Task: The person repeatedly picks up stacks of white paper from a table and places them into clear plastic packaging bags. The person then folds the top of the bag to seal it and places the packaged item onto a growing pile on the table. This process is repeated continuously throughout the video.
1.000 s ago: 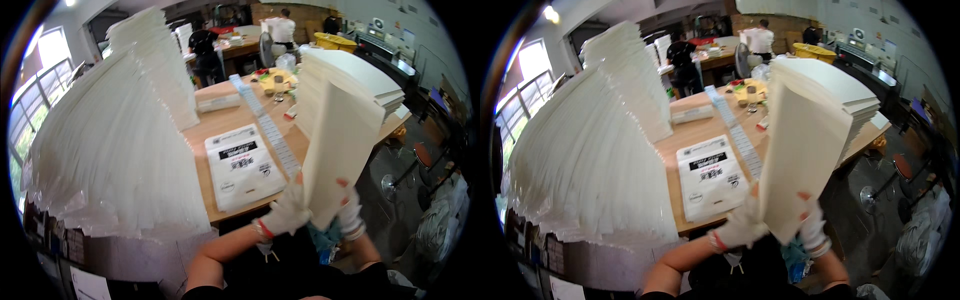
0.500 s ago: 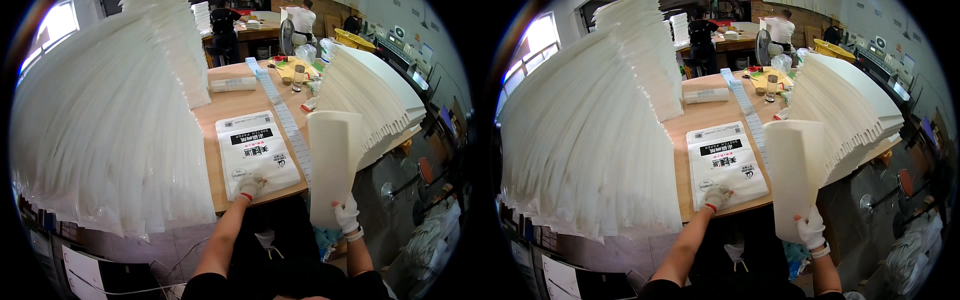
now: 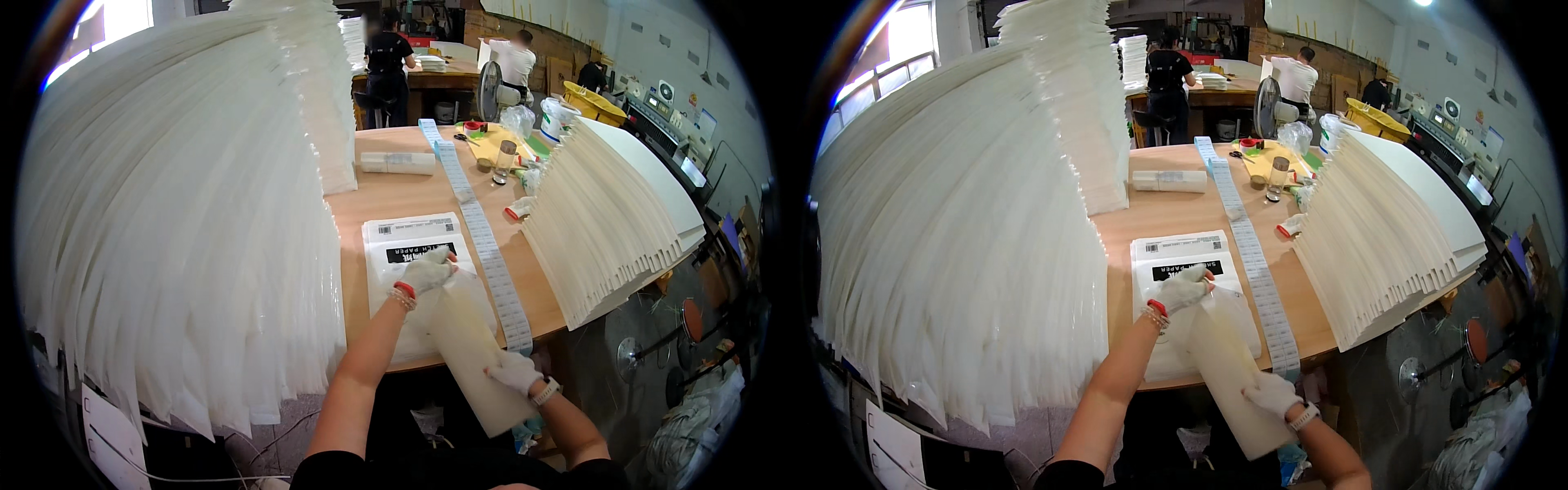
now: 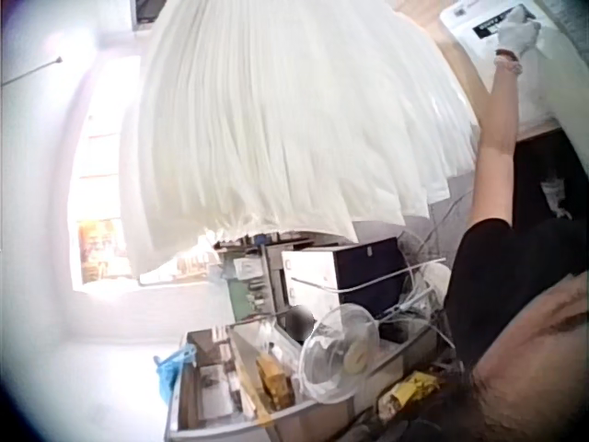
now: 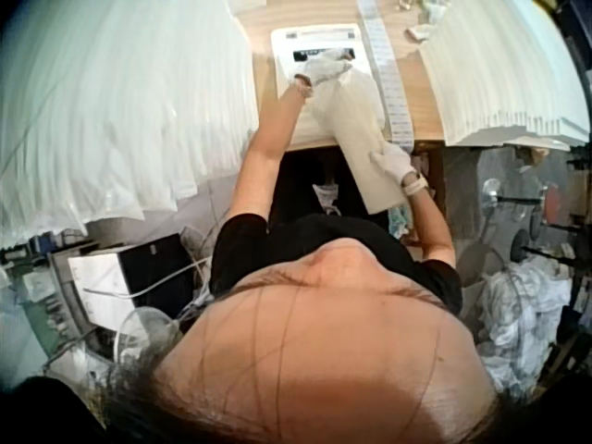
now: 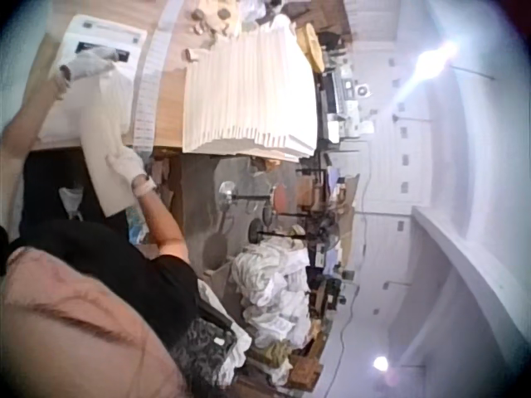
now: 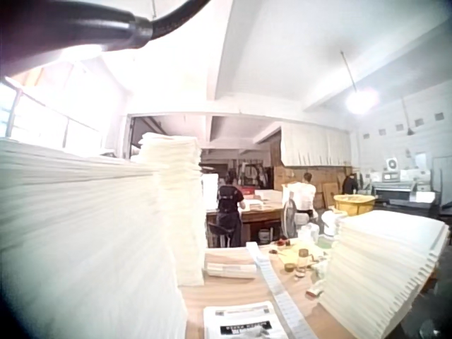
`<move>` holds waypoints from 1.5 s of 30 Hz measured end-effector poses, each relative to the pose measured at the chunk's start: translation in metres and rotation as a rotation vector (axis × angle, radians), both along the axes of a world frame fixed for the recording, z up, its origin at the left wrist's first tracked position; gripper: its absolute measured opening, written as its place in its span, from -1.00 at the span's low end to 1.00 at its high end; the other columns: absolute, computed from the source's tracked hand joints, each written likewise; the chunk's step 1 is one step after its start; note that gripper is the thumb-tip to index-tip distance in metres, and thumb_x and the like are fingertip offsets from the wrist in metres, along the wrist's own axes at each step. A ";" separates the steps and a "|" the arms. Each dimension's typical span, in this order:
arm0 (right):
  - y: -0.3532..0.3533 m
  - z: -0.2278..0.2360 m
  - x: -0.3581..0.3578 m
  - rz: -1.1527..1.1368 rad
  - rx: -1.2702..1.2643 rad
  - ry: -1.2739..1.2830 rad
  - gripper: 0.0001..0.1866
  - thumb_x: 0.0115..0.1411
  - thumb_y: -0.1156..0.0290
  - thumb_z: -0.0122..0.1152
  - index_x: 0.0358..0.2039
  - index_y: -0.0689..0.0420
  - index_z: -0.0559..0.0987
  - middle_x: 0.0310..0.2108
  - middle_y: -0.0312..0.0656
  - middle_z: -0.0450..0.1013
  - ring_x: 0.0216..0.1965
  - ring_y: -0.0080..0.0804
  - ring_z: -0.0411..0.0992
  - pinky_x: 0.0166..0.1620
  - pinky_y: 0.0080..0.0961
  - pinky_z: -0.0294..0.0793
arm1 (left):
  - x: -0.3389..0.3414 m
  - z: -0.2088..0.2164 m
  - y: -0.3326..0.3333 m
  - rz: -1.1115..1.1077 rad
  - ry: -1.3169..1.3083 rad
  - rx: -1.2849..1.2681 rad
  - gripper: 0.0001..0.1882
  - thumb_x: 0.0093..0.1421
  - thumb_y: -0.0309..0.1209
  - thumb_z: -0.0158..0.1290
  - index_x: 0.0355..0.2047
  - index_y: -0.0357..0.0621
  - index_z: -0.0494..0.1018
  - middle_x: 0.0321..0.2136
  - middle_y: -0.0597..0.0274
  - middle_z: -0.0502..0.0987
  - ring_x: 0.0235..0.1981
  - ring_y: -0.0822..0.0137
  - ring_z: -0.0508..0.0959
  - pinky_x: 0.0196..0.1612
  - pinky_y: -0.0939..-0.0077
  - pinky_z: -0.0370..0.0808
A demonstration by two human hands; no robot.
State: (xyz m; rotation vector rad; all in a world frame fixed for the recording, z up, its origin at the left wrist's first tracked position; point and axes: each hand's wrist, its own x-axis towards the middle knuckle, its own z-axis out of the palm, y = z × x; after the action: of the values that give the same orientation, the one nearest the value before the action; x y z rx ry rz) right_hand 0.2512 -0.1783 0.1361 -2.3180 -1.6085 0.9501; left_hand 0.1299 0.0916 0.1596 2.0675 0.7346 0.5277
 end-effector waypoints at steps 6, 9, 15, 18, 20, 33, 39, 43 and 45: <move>0.144 -0.035 0.005 -0.053 0.156 -0.187 -0.48 -0.04 0.07 0.10 -0.12 0.14 0.44 -0.30 0.06 0.45 -0.23 -0.05 0.42 -0.13 -0.30 0.38 | 0.046 -0.030 -0.065 -0.045 -0.241 0.375 -0.69 0.07 -0.36 -0.04 -0.16 -0.15 0.41 -0.49 0.09 0.54 -0.45 0.22 0.53 -0.20 0.40 0.40; 0.185 -0.067 0.018 -0.092 0.226 -0.291 -0.49 -0.04 0.07 0.10 -0.12 0.13 0.44 -0.28 0.04 0.44 -0.20 -0.05 0.40 -0.10 -0.30 0.36 | 0.001 0.047 -0.101 -0.102 -0.138 0.352 -0.62 0.03 -0.40 -0.03 -0.09 -0.13 0.40 -0.35 0.07 0.53 -0.28 0.14 0.51 -0.07 0.36 0.35; 0.160 -0.075 0.046 -0.135 0.332 -0.428 -0.51 -0.04 0.08 0.10 -0.13 0.10 0.44 -0.24 0.02 0.43 -0.16 -0.06 0.37 -0.06 -0.30 0.33 | -0.073 -0.089 -0.120 0.428 -0.276 0.709 -0.39 -0.09 -0.46 0.03 0.04 -0.32 0.23 0.04 -0.10 0.24 0.02 -0.09 0.30 0.09 0.19 0.24; 0.129 -0.069 0.062 -0.147 0.352 -0.471 -0.52 -0.04 0.08 0.10 -0.13 0.08 0.45 -0.23 0.01 0.42 -0.13 -0.06 0.35 -0.04 -0.30 0.31 | -0.055 -0.108 -0.139 0.504 -0.232 0.535 -0.41 -0.09 -0.47 0.02 0.03 -0.25 0.24 -0.01 -0.08 0.30 -0.05 -0.08 0.36 0.02 0.18 0.30; 0.120 -0.065 0.068 -0.143 0.362 -0.486 -0.52 -0.03 0.08 0.10 -0.13 0.07 0.45 -0.21 0.00 0.41 -0.12 -0.06 0.34 -0.02 -0.30 0.30 | -0.040 -0.107 -0.142 0.387 -0.169 0.371 -0.45 -0.09 -0.48 0.01 0.00 -0.20 0.26 -0.09 -0.07 0.37 -0.11 -0.05 0.41 -0.07 0.24 0.38; 0.019 -0.105 -0.033 0.462 0.593 -0.419 -0.63 -0.04 0.12 0.10 -0.22 0.00 0.47 -0.16 -0.09 0.38 -0.05 -0.10 0.30 0.04 -0.28 0.26 | -0.027 -0.203 -0.230 0.486 -0.652 -1.168 -0.56 0.18 -0.18 -0.02 -0.04 -0.21 0.29 -0.20 0.11 0.46 -0.26 0.25 0.52 -0.21 0.41 0.51; 0.035 -0.136 -0.011 0.482 0.346 -0.079 -0.62 -0.08 0.06 0.17 -0.28 -0.01 0.50 -0.20 -0.15 0.42 -0.15 -0.19 0.37 -0.08 -0.33 0.35 | -0.056 -0.212 -0.246 0.348 -0.513 -1.238 -0.65 0.22 -0.26 -0.09 -0.07 -0.20 0.26 -0.26 0.09 0.45 -0.36 0.26 0.55 -0.29 0.42 0.55; 0.029 -0.075 -0.035 0.362 0.516 -0.296 -0.56 -0.06 0.02 0.17 -0.23 0.03 0.54 -0.17 -0.07 0.42 -0.14 -0.15 0.37 -0.04 -0.34 0.33 | -0.060 -0.204 -0.253 0.711 -0.564 -1.254 -0.69 0.21 -0.39 -0.11 -0.04 -0.19 0.21 -0.21 0.07 0.41 -0.24 0.17 0.51 -0.19 0.37 0.50; 0.014 -0.096 -0.028 0.304 0.645 -0.310 -0.57 -0.09 0.01 0.18 -0.26 0.00 0.54 -0.14 -0.06 0.40 -0.14 -0.12 0.36 -0.02 -0.30 0.31 | -0.066 -0.223 -0.245 0.948 -0.641 -0.808 -0.67 0.19 -0.43 -0.08 -0.04 -0.19 0.19 -0.22 0.08 0.40 -0.23 0.15 0.49 -0.20 0.39 0.49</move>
State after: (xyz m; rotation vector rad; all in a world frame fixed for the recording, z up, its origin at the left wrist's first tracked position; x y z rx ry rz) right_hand 0.2230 -0.1644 0.0401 -1.8550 -2.0374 0.0560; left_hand 0.0640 -0.1534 -0.0632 0.6486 1.2330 1.1060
